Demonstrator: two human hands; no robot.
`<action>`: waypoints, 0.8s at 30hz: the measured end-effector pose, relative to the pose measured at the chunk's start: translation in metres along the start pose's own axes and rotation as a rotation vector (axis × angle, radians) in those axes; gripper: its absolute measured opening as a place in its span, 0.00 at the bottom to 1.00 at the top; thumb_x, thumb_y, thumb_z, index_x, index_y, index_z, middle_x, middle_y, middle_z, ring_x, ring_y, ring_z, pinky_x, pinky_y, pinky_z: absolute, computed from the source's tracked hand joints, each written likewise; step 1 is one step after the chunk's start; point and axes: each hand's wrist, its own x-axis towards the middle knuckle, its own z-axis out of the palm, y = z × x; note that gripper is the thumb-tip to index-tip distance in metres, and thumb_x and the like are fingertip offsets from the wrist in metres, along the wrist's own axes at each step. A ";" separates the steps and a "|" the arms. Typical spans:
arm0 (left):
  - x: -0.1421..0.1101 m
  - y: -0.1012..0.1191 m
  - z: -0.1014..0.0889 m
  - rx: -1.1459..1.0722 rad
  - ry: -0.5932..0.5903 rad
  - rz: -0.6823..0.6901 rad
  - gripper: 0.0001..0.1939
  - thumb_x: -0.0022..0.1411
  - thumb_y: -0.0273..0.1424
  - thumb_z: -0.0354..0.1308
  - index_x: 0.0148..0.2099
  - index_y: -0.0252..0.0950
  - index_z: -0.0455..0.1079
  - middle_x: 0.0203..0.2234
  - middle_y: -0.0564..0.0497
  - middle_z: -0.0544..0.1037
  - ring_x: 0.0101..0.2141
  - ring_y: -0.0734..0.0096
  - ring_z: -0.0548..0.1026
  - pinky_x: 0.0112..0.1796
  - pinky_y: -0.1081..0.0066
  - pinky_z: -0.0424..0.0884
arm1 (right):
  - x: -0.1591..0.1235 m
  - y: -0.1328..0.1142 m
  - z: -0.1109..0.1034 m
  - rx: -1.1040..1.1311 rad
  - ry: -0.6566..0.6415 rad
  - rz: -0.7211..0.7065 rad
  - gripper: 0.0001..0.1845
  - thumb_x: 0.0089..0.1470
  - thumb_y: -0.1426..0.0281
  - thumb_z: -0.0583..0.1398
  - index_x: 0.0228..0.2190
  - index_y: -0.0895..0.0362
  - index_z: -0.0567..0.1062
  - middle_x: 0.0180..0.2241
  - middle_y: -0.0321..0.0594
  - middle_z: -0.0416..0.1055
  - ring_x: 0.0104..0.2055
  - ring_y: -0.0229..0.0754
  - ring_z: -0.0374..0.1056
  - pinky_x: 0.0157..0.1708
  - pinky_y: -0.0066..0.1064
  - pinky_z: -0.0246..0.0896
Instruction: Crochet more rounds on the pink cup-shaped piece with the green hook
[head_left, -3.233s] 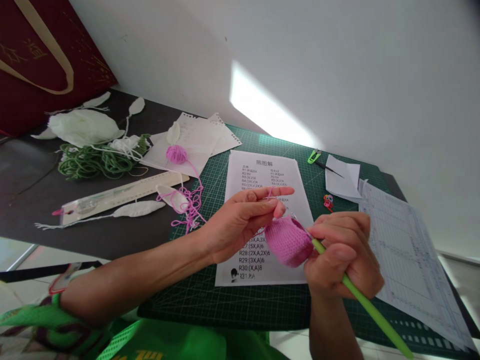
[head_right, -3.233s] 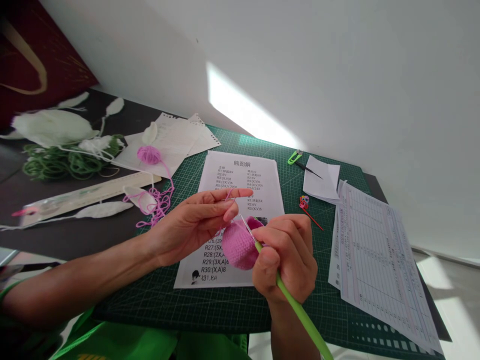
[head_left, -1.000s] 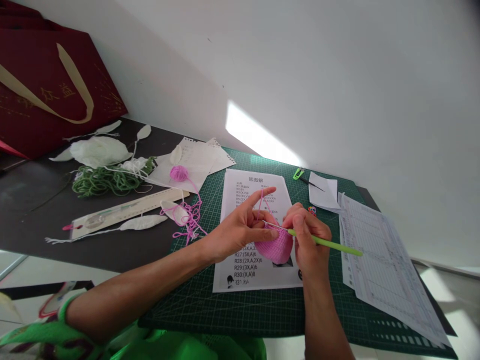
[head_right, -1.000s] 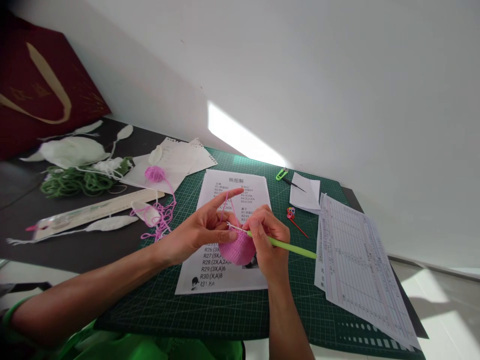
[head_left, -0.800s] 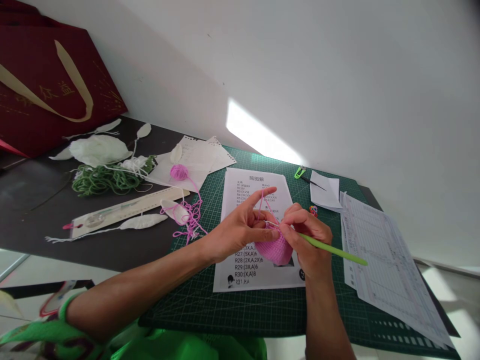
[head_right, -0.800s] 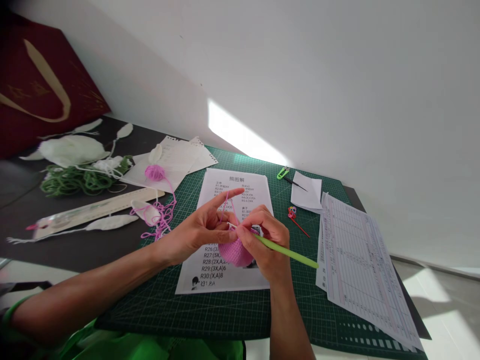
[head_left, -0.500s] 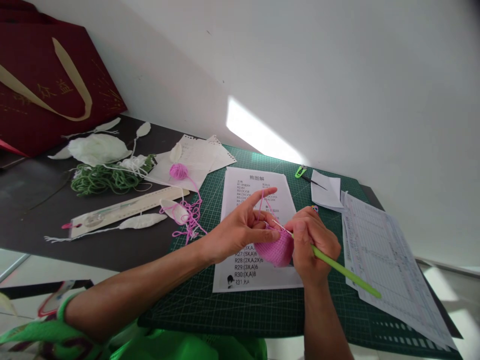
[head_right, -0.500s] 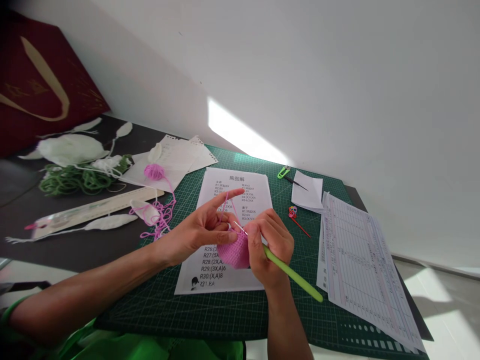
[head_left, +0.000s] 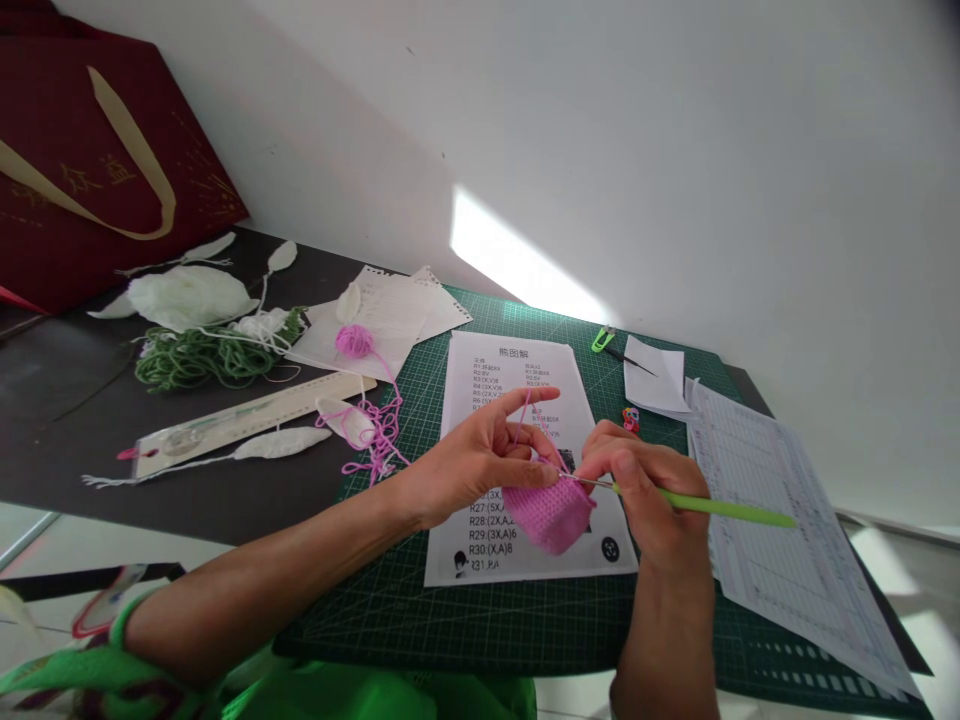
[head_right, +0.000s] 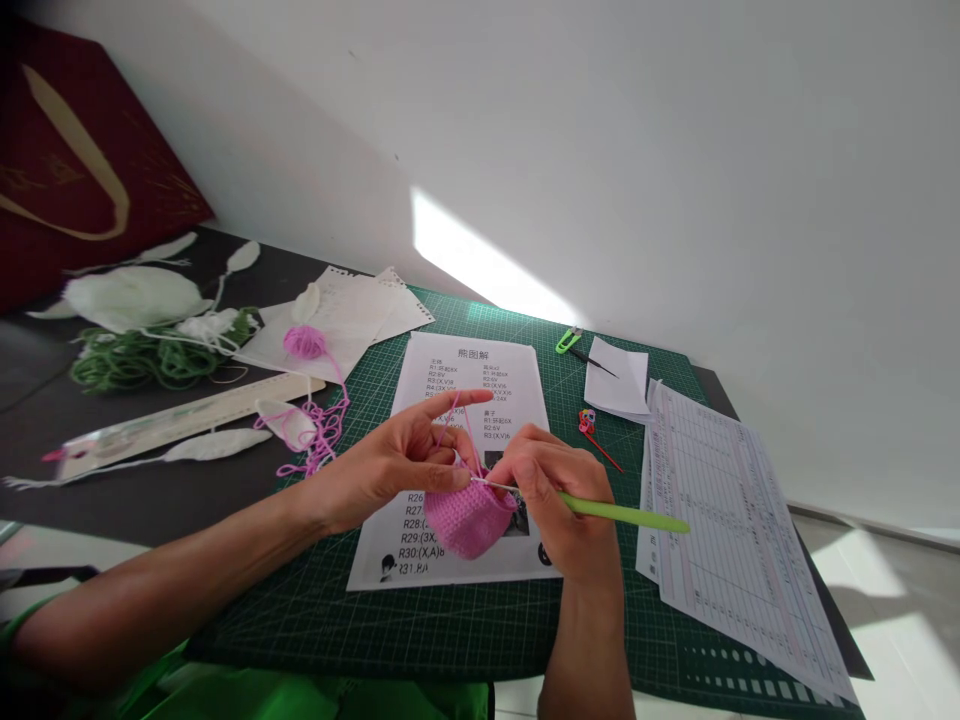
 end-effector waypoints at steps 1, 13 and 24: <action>0.000 0.000 0.000 0.008 0.001 -0.002 0.38 0.55 0.21 0.65 0.65 0.37 0.57 0.29 0.55 0.76 0.27 0.77 0.68 0.30 0.74 0.61 | 0.000 -0.001 -0.001 -0.012 -0.012 0.002 0.17 0.64 0.71 0.52 0.28 0.56 0.77 0.22 0.36 0.69 0.28 0.36 0.63 0.30 0.33 0.56; -0.001 -0.005 0.000 0.287 0.059 0.127 0.38 0.57 0.24 0.63 0.67 0.39 0.52 0.32 0.53 0.74 0.24 0.79 0.59 0.27 0.73 0.56 | 0.002 -0.006 0.000 -0.301 -0.057 -0.078 0.14 0.60 0.78 0.53 0.27 0.57 0.75 0.23 0.35 0.69 0.28 0.36 0.64 0.28 0.32 0.58; 0.001 -0.014 0.009 0.692 0.280 0.281 0.33 0.63 0.26 0.56 0.68 0.37 0.51 0.31 0.53 0.74 0.22 0.78 0.61 0.26 0.72 0.59 | 0.007 0.012 0.032 -0.759 0.111 -0.252 0.18 0.58 0.79 0.56 0.21 0.54 0.57 0.20 0.32 0.56 0.27 0.36 0.52 0.28 0.32 0.49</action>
